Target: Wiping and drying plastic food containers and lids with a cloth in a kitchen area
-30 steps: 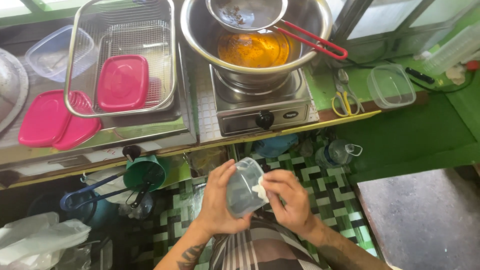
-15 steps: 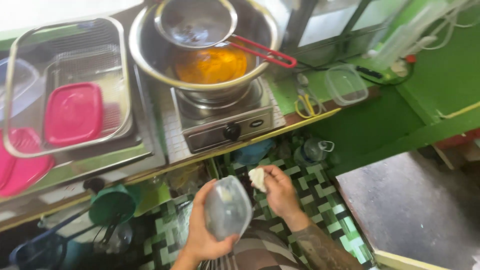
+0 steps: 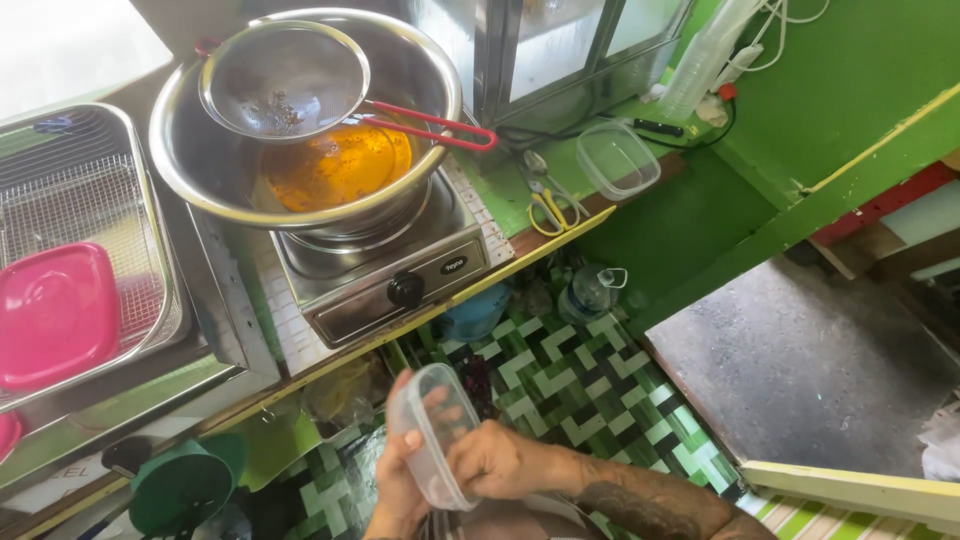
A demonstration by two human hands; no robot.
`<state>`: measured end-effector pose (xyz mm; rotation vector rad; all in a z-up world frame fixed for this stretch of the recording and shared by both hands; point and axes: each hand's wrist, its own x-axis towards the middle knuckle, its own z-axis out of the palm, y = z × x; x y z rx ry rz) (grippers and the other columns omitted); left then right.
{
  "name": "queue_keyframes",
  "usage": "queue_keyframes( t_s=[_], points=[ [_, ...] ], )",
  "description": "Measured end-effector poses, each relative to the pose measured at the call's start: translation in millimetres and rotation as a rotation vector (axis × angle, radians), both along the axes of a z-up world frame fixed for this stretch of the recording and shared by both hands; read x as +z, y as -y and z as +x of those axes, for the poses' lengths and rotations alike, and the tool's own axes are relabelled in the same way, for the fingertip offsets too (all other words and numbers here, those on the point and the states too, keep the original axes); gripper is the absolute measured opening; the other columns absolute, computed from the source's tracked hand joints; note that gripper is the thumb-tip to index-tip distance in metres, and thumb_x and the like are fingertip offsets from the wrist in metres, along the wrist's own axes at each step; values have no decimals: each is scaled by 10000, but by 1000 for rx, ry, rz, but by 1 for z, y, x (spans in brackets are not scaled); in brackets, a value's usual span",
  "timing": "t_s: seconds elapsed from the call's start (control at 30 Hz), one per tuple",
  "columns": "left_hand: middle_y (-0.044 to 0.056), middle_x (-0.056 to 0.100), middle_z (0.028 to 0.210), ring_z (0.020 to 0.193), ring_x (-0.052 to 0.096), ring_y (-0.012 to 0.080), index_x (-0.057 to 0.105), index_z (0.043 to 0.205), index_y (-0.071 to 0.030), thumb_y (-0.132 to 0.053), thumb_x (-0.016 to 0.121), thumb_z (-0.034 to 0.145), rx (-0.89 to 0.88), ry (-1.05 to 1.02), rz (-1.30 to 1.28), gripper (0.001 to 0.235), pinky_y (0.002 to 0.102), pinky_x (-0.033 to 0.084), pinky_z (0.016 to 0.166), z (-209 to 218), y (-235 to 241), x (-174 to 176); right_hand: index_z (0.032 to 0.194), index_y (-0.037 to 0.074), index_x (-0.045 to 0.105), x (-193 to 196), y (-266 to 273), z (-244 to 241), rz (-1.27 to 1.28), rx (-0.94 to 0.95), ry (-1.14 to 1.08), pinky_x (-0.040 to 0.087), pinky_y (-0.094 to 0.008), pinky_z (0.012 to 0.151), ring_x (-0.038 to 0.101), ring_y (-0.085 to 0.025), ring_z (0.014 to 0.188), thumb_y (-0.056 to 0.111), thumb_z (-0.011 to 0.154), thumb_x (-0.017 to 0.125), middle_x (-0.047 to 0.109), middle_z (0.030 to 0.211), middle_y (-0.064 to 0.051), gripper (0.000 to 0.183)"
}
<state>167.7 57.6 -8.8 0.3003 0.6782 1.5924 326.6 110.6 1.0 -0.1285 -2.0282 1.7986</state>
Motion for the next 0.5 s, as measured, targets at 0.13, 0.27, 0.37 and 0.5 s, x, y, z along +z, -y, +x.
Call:
queue_keyframes(
  t_s=[0.13, 0.27, 0.37, 0.5],
  points=[
    [264, 536, 1258, 1015, 564, 402, 491, 1440, -165, -323, 644, 674, -90, 162, -274, 796, 626, 511, 862, 12, 3, -8, 900, -18, 701, -15, -25, -13, 424, -234, -25, 610, -282, 598, 724, -259, 685, 14, 1008, 603, 762, 907, -192, 150],
    [190, 609, 1132, 1013, 598, 367, 591, 1243, -38, -436, 637, 763, -138, 348, -202, 625, 550, 506, 800, 17, 1, -20, 934, -38, 716, -9, -42, -35, 594, -603, -33, 611, -343, 683, 682, -265, 781, -28, 919, 682, 703, 898, -164, 38],
    [255, 641, 1135, 1010, 609, 386, 567, 1415, -42, -308, 545, 812, 66, 155, -287, 660, 528, 496, 899, 9, -3, -36, 1029, -7, 737, -12, -28, -37, 331, -493, 81, 625, -347, 712, 707, -261, 803, 81, 959, 659, 727, 981, -167, 138],
    [219, 672, 1048, 913, 662, 371, 611, 1322, -78, -336, 586, 786, 88, 111, -236, 595, 538, 543, 843, -3, -5, -56, 849, 54, 707, -6, -13, -19, 46, -223, 215, 537, -306, 672, 589, -148, 720, 69, 935, 727, 666, 870, -69, 90]
  ],
)
